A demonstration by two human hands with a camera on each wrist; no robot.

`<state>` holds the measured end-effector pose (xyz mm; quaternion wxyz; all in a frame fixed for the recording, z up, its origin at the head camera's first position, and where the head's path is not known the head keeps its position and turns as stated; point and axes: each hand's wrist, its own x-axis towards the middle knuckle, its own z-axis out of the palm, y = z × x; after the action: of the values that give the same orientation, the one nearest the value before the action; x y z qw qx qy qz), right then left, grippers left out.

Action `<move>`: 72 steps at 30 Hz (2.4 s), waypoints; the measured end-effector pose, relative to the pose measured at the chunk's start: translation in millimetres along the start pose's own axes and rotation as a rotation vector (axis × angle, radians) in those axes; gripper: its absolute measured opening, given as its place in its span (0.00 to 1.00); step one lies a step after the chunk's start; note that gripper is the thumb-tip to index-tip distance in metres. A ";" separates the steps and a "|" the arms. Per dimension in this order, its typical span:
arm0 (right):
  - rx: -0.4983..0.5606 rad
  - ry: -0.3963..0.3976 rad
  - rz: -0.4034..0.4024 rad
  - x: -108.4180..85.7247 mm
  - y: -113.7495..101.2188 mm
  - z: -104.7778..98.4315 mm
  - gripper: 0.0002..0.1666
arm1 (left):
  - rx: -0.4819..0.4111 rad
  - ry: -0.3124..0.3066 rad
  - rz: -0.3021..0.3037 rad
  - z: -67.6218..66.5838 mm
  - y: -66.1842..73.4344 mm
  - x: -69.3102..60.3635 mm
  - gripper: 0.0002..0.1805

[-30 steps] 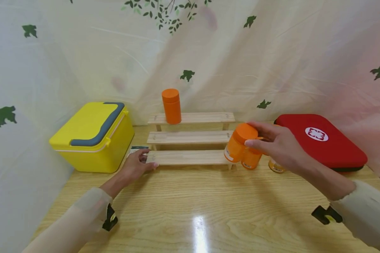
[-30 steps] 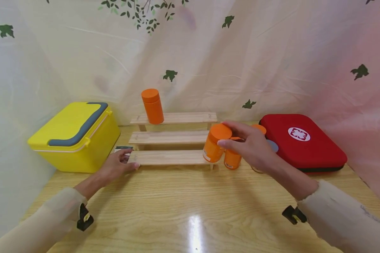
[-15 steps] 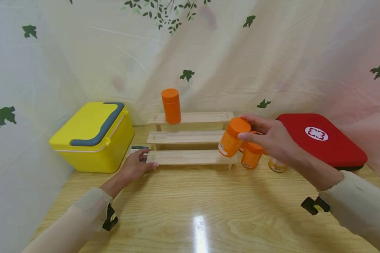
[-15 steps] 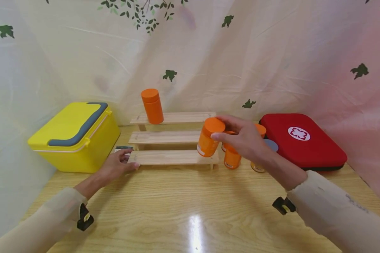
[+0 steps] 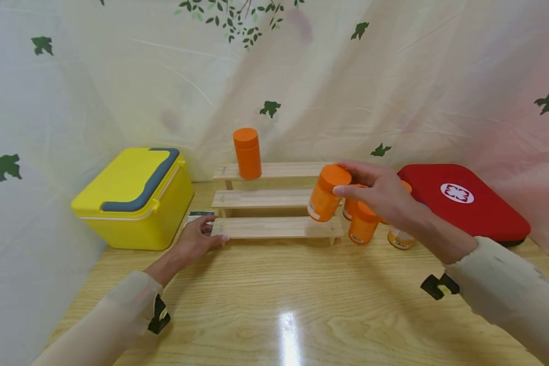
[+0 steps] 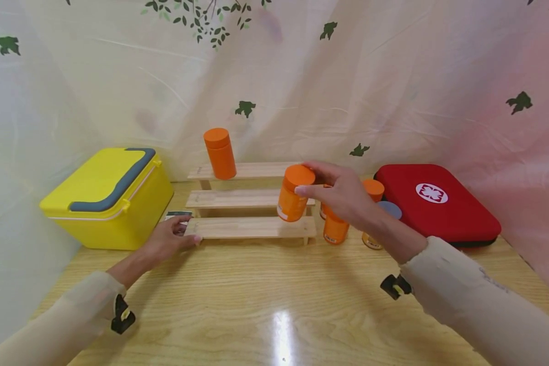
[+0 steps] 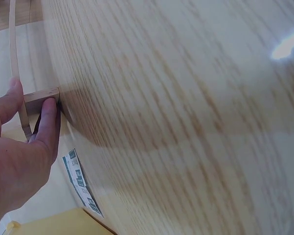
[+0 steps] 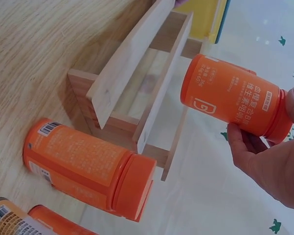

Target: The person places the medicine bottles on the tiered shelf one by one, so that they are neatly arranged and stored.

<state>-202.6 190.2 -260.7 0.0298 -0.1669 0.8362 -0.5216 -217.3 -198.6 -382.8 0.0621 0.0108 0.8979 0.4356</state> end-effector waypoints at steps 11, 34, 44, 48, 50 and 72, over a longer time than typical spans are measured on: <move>0.004 0.017 -0.045 15.7 -2.2 6.5 0.30 | -0.003 0.015 -0.013 1.1 1.8 0.3 0.37; 0.090 0.062 -0.078 93.1 -27.0 16.6 0.30 | -0.009 0.012 -0.038 1.1 4.8 0.3 0.37; 0.111 0.089 -0.052 124.9 -30.6 30.0 0.28 | -0.012 0.013 -0.028 1.1 5.9 -1.6 0.37; 0.101 0.087 -0.032 134.0 -29.7 35.6 0.26 | -0.010 0.015 -0.019 1.5 5.1 -1.5 0.37; 0.096 0.091 -0.011 136.8 -29.3 37.5 0.27 | -0.011 0.015 -0.018 1.6 4.6 -1.3 0.37; -0.059 0.072 0.045 133.6 -34.7 38.9 0.44 | 0.006 0.013 -0.032 1.4 2.5 0.4 0.37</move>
<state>-311.3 101.4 -231.1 0.0068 -0.1300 0.8553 -0.5015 -217.6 -196.0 -381.7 0.0630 -0.0063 0.8997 0.4319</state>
